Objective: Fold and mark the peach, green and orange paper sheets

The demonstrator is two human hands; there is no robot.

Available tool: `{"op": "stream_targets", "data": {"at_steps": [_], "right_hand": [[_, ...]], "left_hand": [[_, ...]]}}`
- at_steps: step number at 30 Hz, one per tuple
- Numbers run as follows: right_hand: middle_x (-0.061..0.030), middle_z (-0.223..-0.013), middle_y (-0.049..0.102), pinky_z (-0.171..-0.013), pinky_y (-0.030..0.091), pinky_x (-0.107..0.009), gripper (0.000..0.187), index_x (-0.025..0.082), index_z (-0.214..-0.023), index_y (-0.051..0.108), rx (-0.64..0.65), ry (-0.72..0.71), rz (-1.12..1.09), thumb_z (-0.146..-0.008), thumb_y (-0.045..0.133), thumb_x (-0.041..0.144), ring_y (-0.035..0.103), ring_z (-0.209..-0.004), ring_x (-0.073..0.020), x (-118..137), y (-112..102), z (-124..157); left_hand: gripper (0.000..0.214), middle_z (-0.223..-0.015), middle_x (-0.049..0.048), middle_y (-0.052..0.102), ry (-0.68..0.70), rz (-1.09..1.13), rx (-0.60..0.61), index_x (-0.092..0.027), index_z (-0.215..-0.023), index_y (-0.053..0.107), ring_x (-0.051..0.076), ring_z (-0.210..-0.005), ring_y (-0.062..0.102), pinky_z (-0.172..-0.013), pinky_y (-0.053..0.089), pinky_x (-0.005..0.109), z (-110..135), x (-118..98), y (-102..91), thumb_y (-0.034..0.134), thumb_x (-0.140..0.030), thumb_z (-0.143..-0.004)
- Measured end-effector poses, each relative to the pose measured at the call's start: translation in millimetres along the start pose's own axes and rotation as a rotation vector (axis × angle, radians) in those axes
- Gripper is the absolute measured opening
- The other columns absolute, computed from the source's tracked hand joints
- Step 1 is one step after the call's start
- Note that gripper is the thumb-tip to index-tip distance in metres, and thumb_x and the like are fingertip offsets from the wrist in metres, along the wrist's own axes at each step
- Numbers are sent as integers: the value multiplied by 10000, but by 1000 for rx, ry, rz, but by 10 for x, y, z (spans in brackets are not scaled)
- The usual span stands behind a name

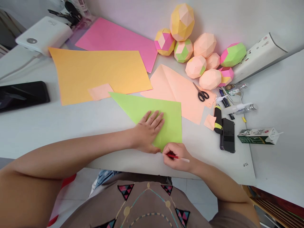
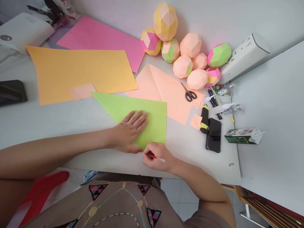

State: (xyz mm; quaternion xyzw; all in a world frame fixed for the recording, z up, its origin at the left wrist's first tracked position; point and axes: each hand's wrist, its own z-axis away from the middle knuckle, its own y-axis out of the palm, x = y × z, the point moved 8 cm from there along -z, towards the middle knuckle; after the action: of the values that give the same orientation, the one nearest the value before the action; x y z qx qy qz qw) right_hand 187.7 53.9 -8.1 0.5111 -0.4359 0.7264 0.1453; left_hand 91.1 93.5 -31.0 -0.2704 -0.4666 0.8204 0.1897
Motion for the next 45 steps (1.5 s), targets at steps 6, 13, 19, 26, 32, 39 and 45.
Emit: {"op": "stream_targets", "data": {"at_steps": [6, 13, 19, 26, 32, 39, 45], "right_hand": [[35, -602, 535, -474, 332, -192, 102, 204, -645, 458, -21, -5, 19, -703, 511, 138, 410, -504, -73, 12, -17, -10], [32, -611, 544, -475, 335, -196, 107, 206, -650, 455, -15, -3, 17, -710, 514, 140, 410, -506, -76, 6, -14, -10], [31, -614, 544, -480, 339, -195, 105, 205, -654, 460, -3, -8, 16, -712, 513, 137, 419, -511, -77, 14, -11, -9], [33, -616, 544, -484, 341, -194, 103, 202, -650, 465, -7, -4, 14, -707, 517, 134, 418, -514, -73, 8, -14, -15], [40, -593, 536, -439, 330, -188, 103, 196, -653, 490, 7, 82, -127, -714, 556, 146, 414, -475, -63, -82, -18, -13], [20, -671, 577, -423, 413, -210, 139, 202, -762, 517, -437, 33, -295, -844, 582, 293, 517, -471, -76, -357, -668, -130], [23, -652, 612, -456, 446, -219, 209, 197, -876, 556, -624, 57, -239, -891, 576, 404, 530, -478, -81, -584, -1042, -158]], "left_hand": [[1118, -1549, 179, -122, 3, 12, -17, -10, -1493, 91, 372, -1409, -186, -1150, -104, 529, -1, 6, -6, 440, -745, -727], [1106, -1548, 176, -119, 6, 8, -22, -18, -1495, 90, 362, -1408, -192, -1151, -94, 533, 1, -2, -20, 424, -748, -734], [1107, -1538, 178, -159, -1, -9, 16, -23, -1497, 57, 354, -1400, -221, -1145, -106, 531, 4, -4, -9, 406, -751, -740], [1121, -1542, 181, -152, -3, 10, 16, -13, -1495, 69, 360, -1404, -212, -1146, -103, 533, -2, 2, -7, 423, -750, -728], [1114, -1559, 178, -94, 4, -1, -34, -30, -1496, 98, 364, -1416, -174, -1150, -76, 539, -7, 4, -12, 416, -755, -713], [1128, -1549, 200, -96, 21, 12, -60, -12, -1491, 114, 378, -1414, -161, -1150, -83, 535, -2, -5, -12, 471, -741, -709], [1095, -1535, 206, -116, 28, 16, -18, -10, -1492, 97, 365, -1405, -178, -1154, -63, 537, 27, -42, -53, 464, -711, -734]]}}
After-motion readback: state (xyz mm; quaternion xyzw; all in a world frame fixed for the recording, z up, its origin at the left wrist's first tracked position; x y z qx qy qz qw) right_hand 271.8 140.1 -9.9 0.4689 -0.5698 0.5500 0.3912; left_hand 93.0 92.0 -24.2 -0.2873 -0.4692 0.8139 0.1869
